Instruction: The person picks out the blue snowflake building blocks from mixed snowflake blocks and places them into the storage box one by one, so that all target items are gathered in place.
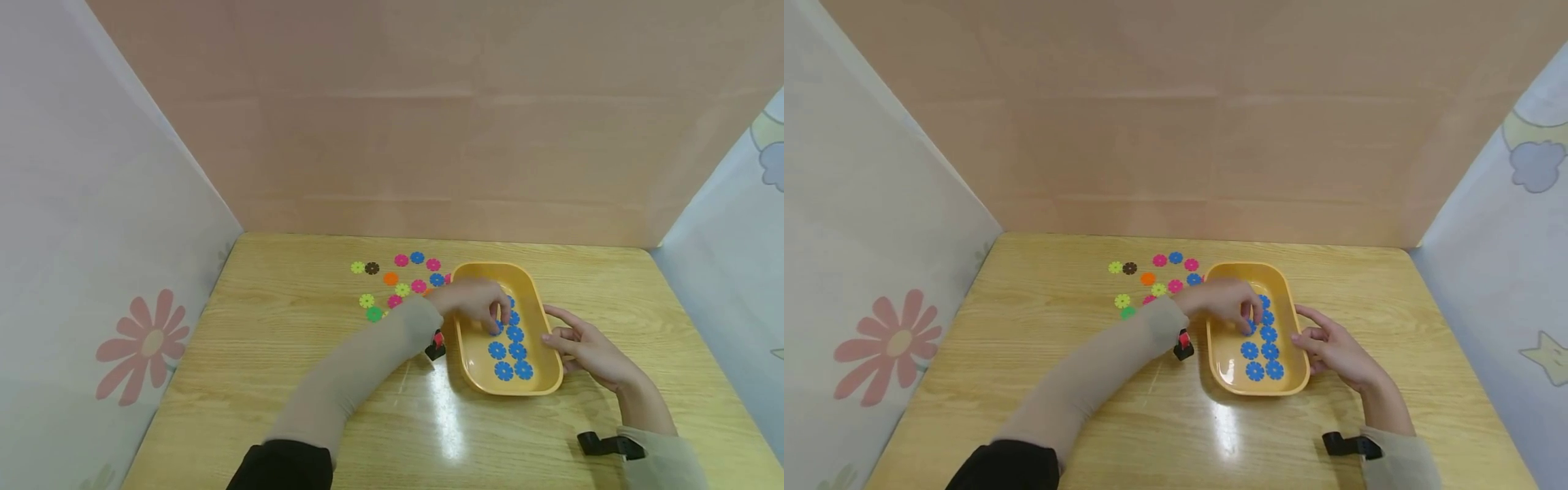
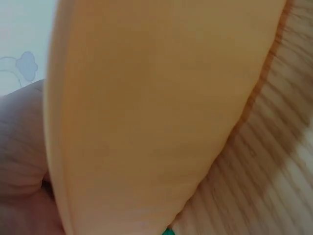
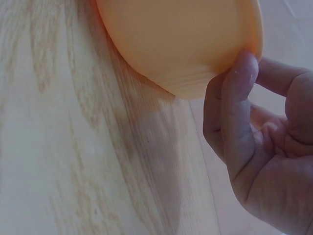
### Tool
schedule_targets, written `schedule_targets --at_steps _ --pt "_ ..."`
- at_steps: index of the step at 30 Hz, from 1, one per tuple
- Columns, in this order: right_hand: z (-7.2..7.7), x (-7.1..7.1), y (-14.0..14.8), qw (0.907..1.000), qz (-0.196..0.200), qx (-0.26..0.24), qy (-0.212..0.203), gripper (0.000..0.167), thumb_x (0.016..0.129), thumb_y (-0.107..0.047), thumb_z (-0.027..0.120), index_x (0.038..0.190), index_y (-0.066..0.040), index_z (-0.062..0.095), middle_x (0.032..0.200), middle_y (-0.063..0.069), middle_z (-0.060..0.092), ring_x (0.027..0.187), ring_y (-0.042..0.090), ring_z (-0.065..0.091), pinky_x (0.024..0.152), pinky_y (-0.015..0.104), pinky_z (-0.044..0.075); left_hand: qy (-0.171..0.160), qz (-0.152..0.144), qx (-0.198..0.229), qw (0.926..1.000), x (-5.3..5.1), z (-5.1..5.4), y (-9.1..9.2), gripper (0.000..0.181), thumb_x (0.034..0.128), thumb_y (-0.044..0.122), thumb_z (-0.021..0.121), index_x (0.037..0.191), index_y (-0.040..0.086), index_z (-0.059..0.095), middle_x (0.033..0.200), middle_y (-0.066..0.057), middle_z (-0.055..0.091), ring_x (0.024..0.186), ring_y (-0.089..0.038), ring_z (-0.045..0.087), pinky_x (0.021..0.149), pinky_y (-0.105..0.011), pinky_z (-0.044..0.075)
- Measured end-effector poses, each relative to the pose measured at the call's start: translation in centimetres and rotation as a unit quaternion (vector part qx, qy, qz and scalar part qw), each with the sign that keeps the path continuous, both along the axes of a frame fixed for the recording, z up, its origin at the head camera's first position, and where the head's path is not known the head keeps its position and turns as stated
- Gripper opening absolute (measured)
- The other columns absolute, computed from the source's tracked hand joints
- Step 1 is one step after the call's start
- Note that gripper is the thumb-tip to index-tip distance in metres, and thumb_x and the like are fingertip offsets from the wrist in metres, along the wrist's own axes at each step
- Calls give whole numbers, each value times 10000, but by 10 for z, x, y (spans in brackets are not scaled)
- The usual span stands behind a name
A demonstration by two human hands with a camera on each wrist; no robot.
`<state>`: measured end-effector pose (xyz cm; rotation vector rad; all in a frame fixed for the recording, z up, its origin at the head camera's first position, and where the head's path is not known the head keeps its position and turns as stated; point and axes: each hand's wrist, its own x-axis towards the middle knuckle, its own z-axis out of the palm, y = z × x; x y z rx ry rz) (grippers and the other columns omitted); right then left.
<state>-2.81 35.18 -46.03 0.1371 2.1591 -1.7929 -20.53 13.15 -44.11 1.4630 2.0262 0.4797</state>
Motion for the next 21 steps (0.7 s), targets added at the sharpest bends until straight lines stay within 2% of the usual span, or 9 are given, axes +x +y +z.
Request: schedule_targets --at_steps 6,21 --pt "0 0 0 10000 -31 25 -37 752 1075 -165 597 1647 -38 127 1007 233 643 860 319 733 662 487 617 167 -28 -179 9997 4 -6 7 133 894 247 854 1007 253 784 897 140 681 842 -29 609 754 -208 468" --pt "1 0 -1 10000 -27 38 12 756 1074 -169 599 1650 -40 126 982 215 644 834 309 729 637 474 616 566 233 -348 9975 7 -11 11 113 893 300 854 958 312 762 914 182 651 875 -10 581 795 -213 444"
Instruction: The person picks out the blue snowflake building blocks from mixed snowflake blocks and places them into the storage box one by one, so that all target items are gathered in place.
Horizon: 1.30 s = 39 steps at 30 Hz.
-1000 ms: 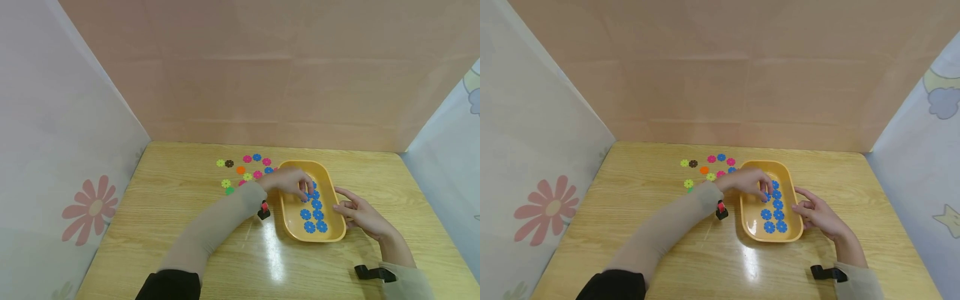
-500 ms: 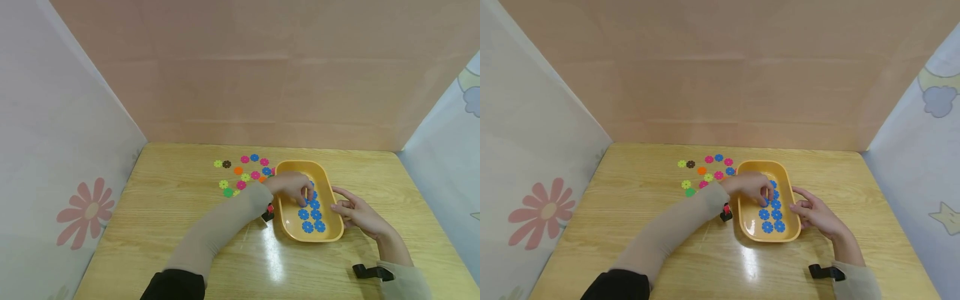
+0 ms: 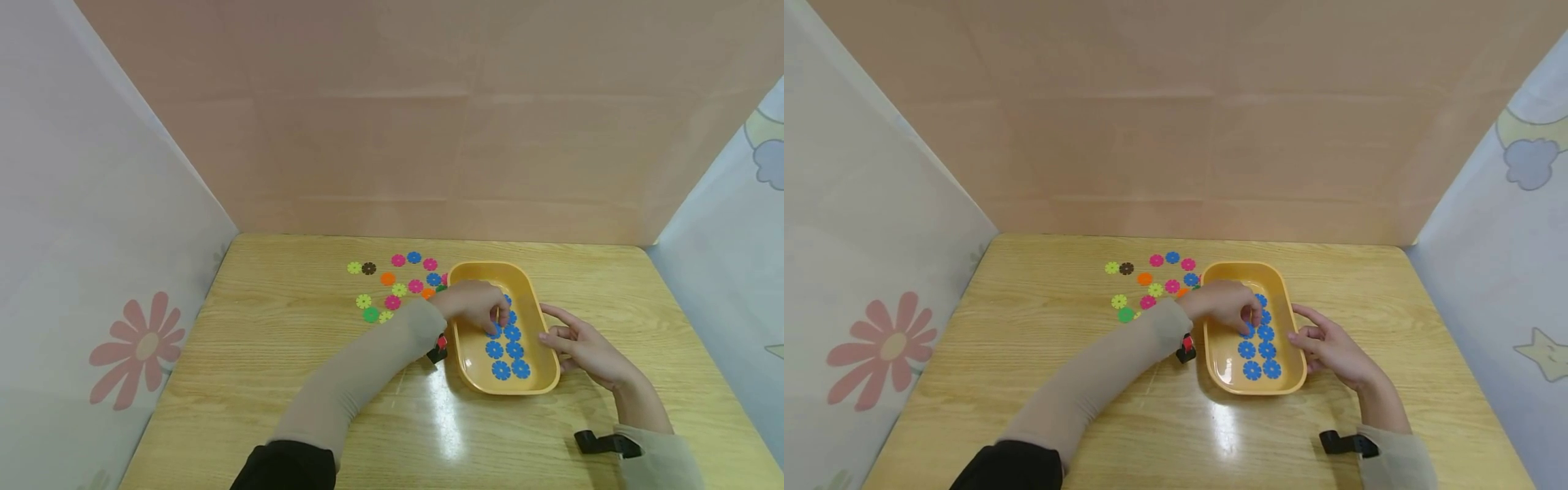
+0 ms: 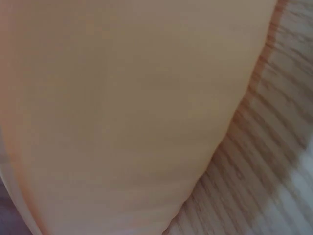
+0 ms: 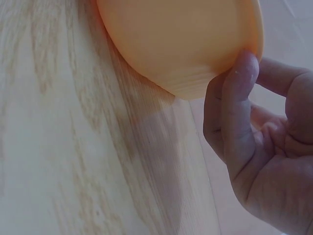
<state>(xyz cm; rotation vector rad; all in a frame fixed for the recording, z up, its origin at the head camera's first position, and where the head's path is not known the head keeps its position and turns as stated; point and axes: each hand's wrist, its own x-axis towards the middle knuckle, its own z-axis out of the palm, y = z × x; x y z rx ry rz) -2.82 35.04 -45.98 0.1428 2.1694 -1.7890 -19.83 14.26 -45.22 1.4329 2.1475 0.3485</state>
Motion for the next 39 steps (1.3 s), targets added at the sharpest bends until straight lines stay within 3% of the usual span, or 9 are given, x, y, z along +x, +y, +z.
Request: schedule_targets --at_steps 5,13,28,34,39 --pt "0 0 0 10000 7 -54 31 749 1076 -159 593 1647 -31 126 965 202 645 838 313 731 637 473 616 117 23 20 9999 0 -1 -1 131 898 311 848 994 315 760 920 184 640 868 -5 577 786 -204 442" --pt "0 0 -1 10000 14 -54 7 748 1077 -166 592 1650 -42 126 967 219 637 838 333 733 641 481 617 25 62 162 9998 1 0 -2 152 920 314 823 1055 305 754 910 161 641 835 -21 569 755 -196 447" --pt "1 0 0 9999 95 -127 59 741 1083 -144 575 1645 -23 108 981 244 642 854 367 736 646 495 615 38 -144 958 9953 1 15 -16 296 957 293 783 1230 192 732 901 92 602 794 -35 526 695 -175 423" --pt "1 0 0 9999 76 -87 29 744 1084 -146 573 1645 -18 101 993 246 645 854 352 737 652 493 616 100 -38 1185 9929 -2 18 -23 310 965 309 773 1250 196 726 878 69 561 798 -62 480 686 -186 385" --pt "0 0 1 9999 127 -94 51 738 1086 -140 566 1644 -17 99 993 238 652 845 339 738 646 486 616 148 195 1411 9897 -5 23 -31 277 971 318 763 1224 210 734 765 57 512 695 -69 459 629 -203 349"
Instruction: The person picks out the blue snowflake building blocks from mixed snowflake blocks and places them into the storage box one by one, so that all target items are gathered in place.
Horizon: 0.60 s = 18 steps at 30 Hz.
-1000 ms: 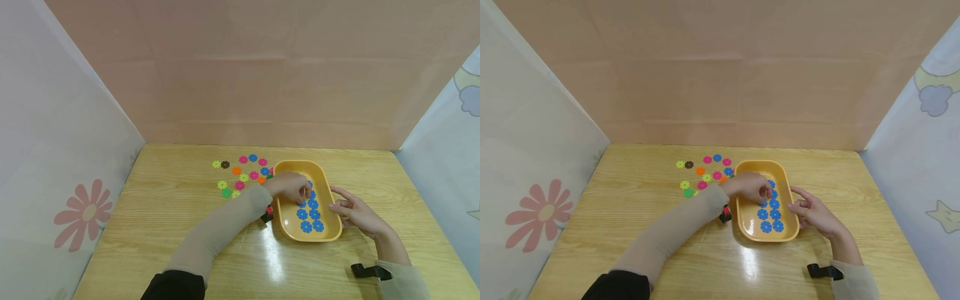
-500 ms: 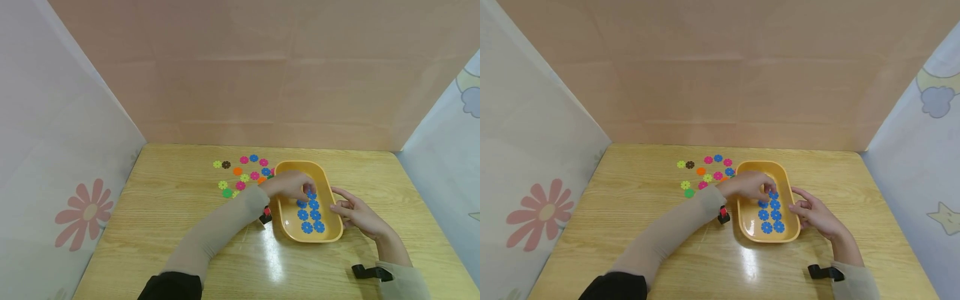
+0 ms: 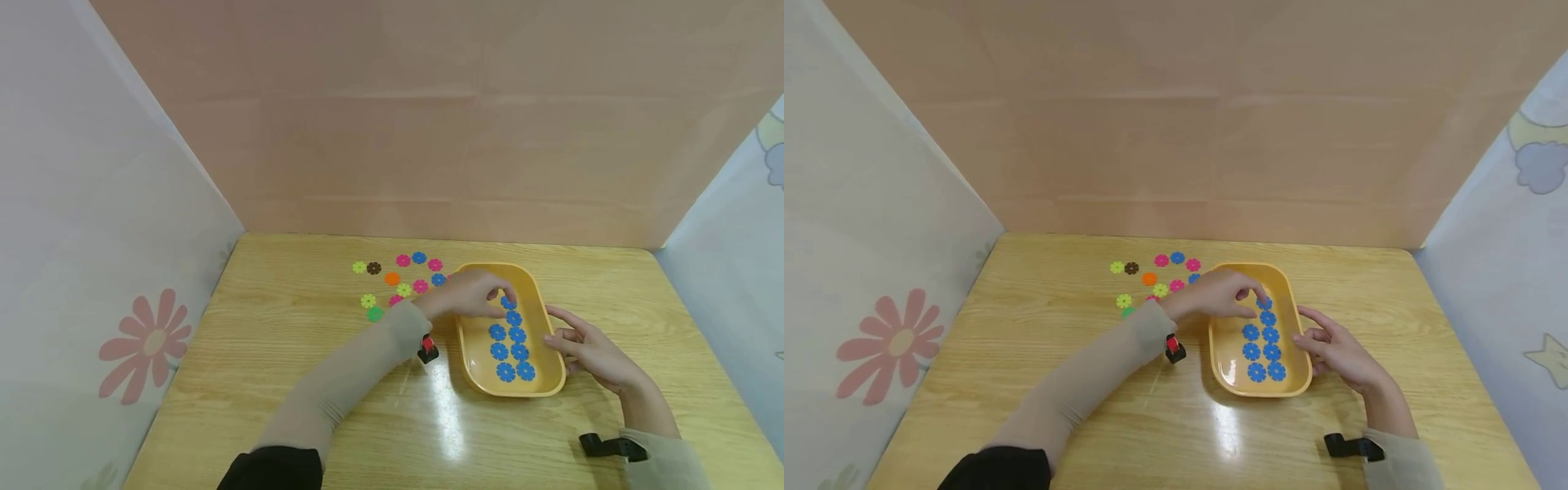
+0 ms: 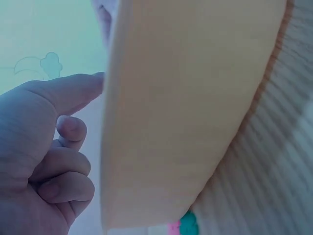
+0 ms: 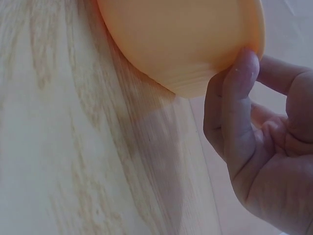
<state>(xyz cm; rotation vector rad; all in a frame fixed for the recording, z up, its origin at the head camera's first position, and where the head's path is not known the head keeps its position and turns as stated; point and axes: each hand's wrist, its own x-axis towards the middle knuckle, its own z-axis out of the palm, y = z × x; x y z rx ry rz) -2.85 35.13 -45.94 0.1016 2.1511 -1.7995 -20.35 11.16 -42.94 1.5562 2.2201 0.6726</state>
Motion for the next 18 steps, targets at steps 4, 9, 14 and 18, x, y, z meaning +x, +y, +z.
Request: schedule_targets --at_steps 4,9,14,18 --pt "-1 0 1 10000 27 10 33 730 1088 -135 560 1644 -15 101 995 233 658 842 331 739 642 480 616 -42 218 262 9994 -3 7 -8 267 979 328 751 1206 188 738 702 69 519 616 -62 466 611 -207 361" --pt "-1 -2 1 10000 5 66 20 731 1086 -143 568 1644 -22 111 1010 234 657 849 329 737 649 485 616 -71 345 542 9979 -12 14 -20 236 987 322 740 1177 184 732 720 64 550 623 -70 485 652 -209 378" --pt "-1 -3 2 9999 -34 149 21 745 1080 -149 581 1643 -15 111 1019 242 652 858 339 739 657 504 614 -263 477 691 9961 -23 16 -32 221 989 321 738 1179 213 715 777 66 582 652 -78 505 670 -221 405" --pt "-1 -3 4 9998 -43 186 40 744 1079 -144 582 1641 -11 114 1006 232 650 852 337 740 652 504 614 -466 556 885 9934 -33 17 -43 268 988 303 741 1214 159 720 797 40 597 618 -93 481 664 -239 413"
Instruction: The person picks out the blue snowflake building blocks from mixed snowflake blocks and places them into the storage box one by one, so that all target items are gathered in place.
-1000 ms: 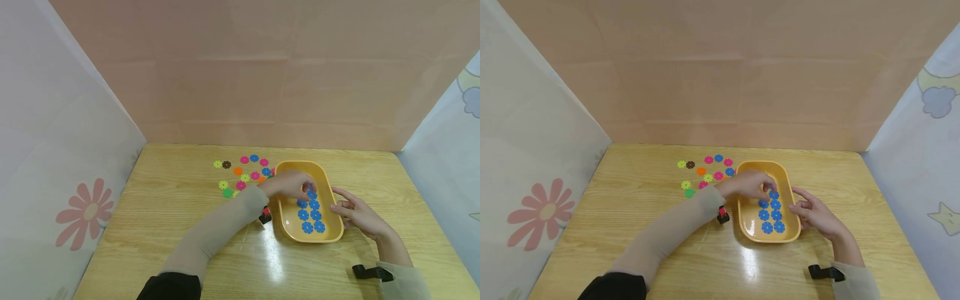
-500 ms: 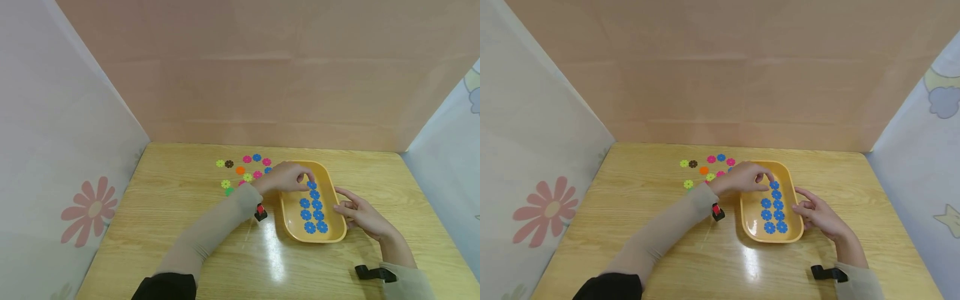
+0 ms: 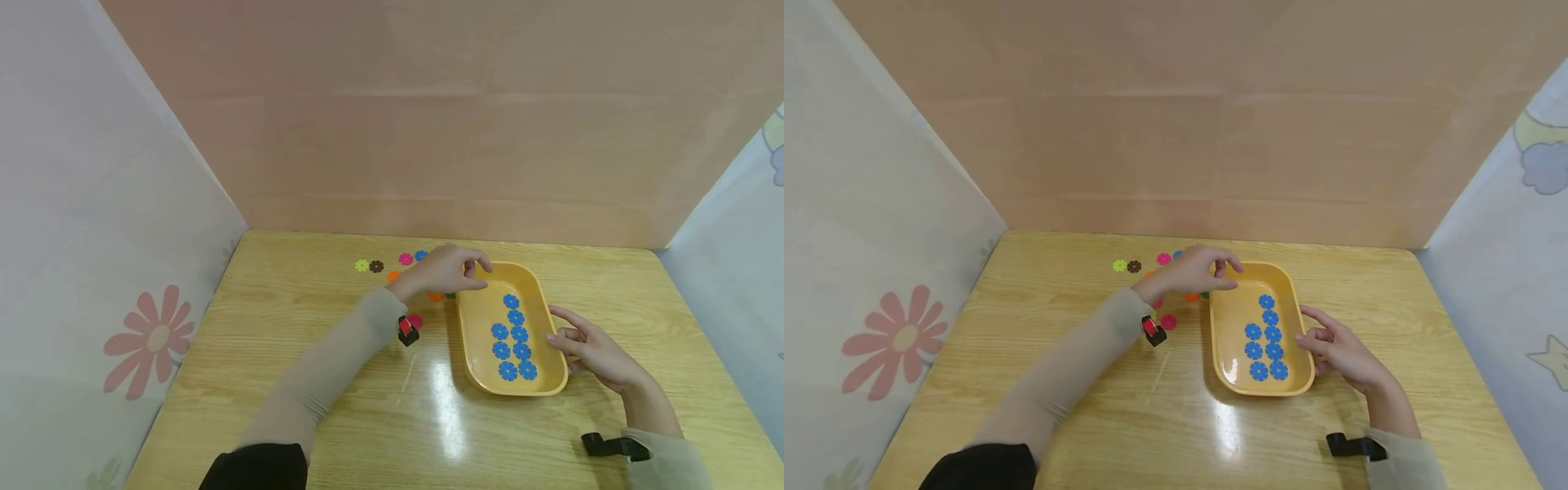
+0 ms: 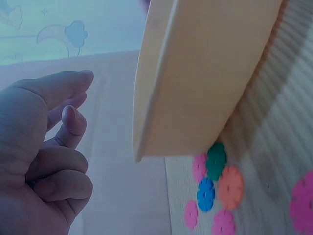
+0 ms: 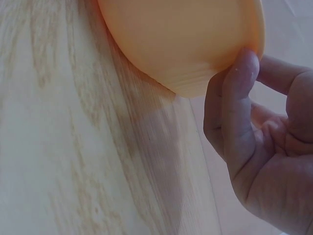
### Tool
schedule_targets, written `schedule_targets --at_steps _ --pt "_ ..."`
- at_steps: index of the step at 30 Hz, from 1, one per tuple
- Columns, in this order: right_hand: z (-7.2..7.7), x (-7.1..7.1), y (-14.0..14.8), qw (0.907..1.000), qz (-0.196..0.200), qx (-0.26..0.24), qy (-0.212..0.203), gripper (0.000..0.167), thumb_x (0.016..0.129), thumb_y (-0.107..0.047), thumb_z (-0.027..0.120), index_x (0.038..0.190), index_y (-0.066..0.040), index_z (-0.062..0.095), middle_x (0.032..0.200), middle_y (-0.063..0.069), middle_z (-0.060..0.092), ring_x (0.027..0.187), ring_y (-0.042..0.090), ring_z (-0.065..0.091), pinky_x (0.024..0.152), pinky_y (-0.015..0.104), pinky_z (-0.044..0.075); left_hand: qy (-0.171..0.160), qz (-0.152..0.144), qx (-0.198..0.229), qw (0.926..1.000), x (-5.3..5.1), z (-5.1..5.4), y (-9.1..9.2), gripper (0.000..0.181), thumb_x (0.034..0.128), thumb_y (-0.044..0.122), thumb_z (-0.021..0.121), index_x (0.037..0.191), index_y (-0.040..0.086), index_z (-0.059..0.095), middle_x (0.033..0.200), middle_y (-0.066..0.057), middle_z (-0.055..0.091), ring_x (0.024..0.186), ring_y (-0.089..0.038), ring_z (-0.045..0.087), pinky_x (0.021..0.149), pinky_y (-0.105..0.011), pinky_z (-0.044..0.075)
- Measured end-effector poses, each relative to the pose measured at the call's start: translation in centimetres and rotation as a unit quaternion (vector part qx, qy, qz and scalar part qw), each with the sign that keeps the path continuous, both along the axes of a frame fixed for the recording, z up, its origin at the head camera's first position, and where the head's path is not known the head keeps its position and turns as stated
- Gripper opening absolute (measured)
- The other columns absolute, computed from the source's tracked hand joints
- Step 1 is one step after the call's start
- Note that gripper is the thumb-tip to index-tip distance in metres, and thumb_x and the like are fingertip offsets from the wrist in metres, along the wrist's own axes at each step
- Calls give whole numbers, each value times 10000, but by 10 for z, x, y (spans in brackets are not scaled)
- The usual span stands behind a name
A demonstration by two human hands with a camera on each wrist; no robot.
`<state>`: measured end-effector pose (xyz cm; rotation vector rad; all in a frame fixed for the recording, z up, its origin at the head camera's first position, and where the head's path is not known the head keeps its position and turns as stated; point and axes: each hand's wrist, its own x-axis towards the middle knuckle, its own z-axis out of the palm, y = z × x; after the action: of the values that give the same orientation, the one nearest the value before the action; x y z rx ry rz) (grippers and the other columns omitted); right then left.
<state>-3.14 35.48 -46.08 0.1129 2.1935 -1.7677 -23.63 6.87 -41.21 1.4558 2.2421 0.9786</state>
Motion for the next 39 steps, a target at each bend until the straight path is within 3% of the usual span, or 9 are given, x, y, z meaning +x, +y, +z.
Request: schedule_targets --at_steps 8,14,22,28,39 --pt "-2 1 2 10000 -15 26 10 743 1079 -148 584 1645 -22 118 1027 245 652 859 344 741 651 508 613 -428 470 181 9978 -18 2 -27 311 984 287 751 1240 116 711 877 8 596 463 -95 365 472 -229 347" --pt "-1 2 2 9999 -60 93 -19 750 1076 -151 591 1644 -20 119 1030 252 649 857 342 740 647 503 614 -601 865 208 9942 -28 -4 -44 247 971 300 766 1189 199 709 915 6 619 533 -138 443 547 -268 410" --pt "1 5 2 9999 -68 97 -6 744 1074 -147 594 1639 -10 130 1020 244 653 848 341 737 636 497 613 -615 1110 -215 9917 -35 -29 -52 316 974 304 764 1237 135 715 909 12 651 727 -165 572 702 -306 491" --pt "1 7 4 9999 -62 98 25 737 1073 -141 593 1636 -9 136 1012 235 653 846 347 736 633 497 612 -1101 1294 -347 9848 -36 -48 -48 329 978 301 760 1260 140 710 913 -21 675 740 -217 674 690 -331 517" --pt "2 11 2 9999 -53 83 36 735 1074 -141 590 1639 -13 137 1026 261 643 830 360 732 622 485 612 -870 1181 -716 9866 -36 -69 -34 305 966 286 773 1235 154 716 878 20 636 799 -140 561 789 -287 491"
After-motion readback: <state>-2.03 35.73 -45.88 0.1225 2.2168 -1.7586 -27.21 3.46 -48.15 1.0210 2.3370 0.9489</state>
